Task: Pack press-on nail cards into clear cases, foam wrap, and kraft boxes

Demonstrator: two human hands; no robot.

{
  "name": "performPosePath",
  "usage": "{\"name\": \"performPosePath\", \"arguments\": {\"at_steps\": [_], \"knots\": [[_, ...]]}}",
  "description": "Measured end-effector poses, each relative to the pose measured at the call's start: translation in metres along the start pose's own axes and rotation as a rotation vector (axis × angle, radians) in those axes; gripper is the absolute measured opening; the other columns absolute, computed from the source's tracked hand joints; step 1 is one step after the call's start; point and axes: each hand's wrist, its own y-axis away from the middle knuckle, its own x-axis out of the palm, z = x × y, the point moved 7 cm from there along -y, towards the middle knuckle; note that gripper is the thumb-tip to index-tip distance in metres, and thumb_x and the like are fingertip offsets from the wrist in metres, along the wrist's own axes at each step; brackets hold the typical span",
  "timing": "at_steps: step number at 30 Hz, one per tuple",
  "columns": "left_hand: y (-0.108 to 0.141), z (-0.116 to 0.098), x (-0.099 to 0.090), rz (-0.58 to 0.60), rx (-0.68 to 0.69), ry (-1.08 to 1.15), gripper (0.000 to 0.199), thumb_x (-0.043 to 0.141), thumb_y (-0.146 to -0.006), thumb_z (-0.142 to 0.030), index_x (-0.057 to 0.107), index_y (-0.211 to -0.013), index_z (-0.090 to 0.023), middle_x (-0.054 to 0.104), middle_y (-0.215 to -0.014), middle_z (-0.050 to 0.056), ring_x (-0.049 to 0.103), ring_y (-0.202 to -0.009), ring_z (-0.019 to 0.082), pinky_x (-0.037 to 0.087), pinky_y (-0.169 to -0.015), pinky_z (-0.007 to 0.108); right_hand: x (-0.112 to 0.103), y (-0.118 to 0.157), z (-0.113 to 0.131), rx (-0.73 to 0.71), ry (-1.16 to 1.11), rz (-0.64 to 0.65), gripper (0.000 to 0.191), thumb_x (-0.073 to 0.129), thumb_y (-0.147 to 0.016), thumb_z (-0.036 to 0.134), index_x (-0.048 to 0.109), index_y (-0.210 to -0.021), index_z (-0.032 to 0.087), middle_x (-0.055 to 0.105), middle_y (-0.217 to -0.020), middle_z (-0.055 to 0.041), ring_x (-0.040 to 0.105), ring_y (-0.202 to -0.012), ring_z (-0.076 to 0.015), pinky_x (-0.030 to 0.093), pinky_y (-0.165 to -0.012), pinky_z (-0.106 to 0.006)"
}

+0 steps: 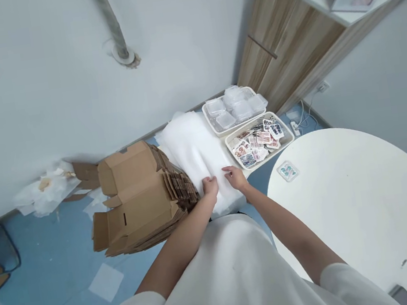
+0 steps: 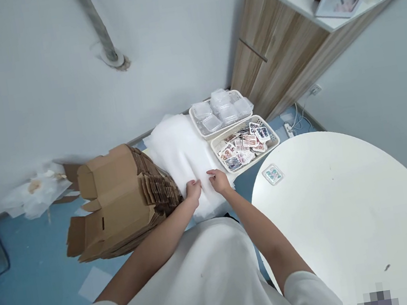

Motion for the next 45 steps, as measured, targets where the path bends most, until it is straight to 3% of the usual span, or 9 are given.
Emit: {"name": "performPosePath", "arguments": {"at_steps": [6,10,14,20,35,42,45], "knots": [[0.046,-0.016,-0.017,0.165,0.120,0.030,0.050,0.054,-0.074,-0.037,0.041,-0.117,-0.014,0.046,-0.125,0.015,0.048,-0.111,0.020,0.037,-0.088,0.028,-0.033,0.002,0.033,-0.067,0.152,-0.092,0.042,0.043,-0.071,0.002,0.058,-0.106,0.018,0.057,-0.114,-0.0054,0.052,-0.103,-0.0165,0.038,-0.089,-0.026],[0.068,-0.013,-0.030,0.263,0.218,0.062,0.049,0.055,-0.075,-0.034,0.041,-0.117,-0.014,0.044,-0.127,0.016,0.042,-0.117,0.020,0.034,-0.092,0.028,-0.049,0.004,0.041,0.004,0.242,-0.190,0.031,0.045,-0.076,0.011,0.057,-0.103,0.019,0.061,-0.104,-0.0074,0.055,-0.097,-0.0197,0.040,-0.082,-0.029],[0.080,0.001,-0.040,0.293,0.223,0.058,0.052,0.057,-0.073,-0.033,0.040,-0.118,-0.014,0.042,-0.128,0.017,0.042,-0.116,0.022,0.035,-0.091,0.029,-0.055,0.011,0.045,0.085,0.296,-0.274,0.039,0.045,-0.079,0.016,0.043,-0.118,0.015,0.065,-0.090,-0.0074,0.058,-0.088,-0.0208,0.040,-0.074,-0.029],[0.086,0.013,-0.045,0.306,0.189,0.054,0.053,0.058,-0.072,-0.036,0.041,-0.117,-0.015,0.045,-0.125,0.017,0.048,-0.109,0.021,0.038,-0.085,0.029,-0.059,0.017,0.043,0.157,0.358,-0.325,0.026,0.036,-0.085,0.022,0.053,-0.104,0.016,0.064,-0.088,-0.0090,0.058,-0.083,-0.0206,0.038,-0.068,-0.028],[0.092,0.019,-0.045,0.369,0.170,0.028,0.047,0.058,-0.072,-0.035,0.046,-0.113,-0.016,0.048,-0.122,0.014,0.050,-0.105,0.021,0.041,-0.081,0.027,-0.072,0.024,0.030,0.176,0.513,-0.351,0.030,0.035,-0.084,0.017,0.064,-0.087,0.021,0.062,-0.096,-0.0088,0.058,-0.083,-0.0202,0.037,-0.065,-0.028],[0.089,0.022,-0.046,0.361,0.195,0.016,0.042,0.059,-0.071,-0.033,0.050,-0.107,-0.014,0.051,-0.118,0.015,0.052,-0.102,0.022,0.041,-0.081,0.029,-0.078,0.020,0.025,0.147,0.521,-0.403,0.030,0.032,-0.086,0.020,0.062,-0.093,0.019,0.057,-0.105,-0.0097,0.053,-0.089,-0.0211,0.037,-0.070,-0.029],[0.087,0.023,-0.044,0.368,0.205,0.018,0.043,0.060,-0.071,-0.033,0.050,-0.108,-0.013,0.050,-0.119,0.017,0.050,-0.105,0.023,0.040,-0.084,0.030,-0.072,0.019,0.039,0.031,0.507,-0.445,0.028,0.033,-0.085,0.021,0.061,-0.090,0.018,0.056,-0.106,-0.0102,0.047,-0.100,-0.0226,0.034,-0.080,-0.031]]}}
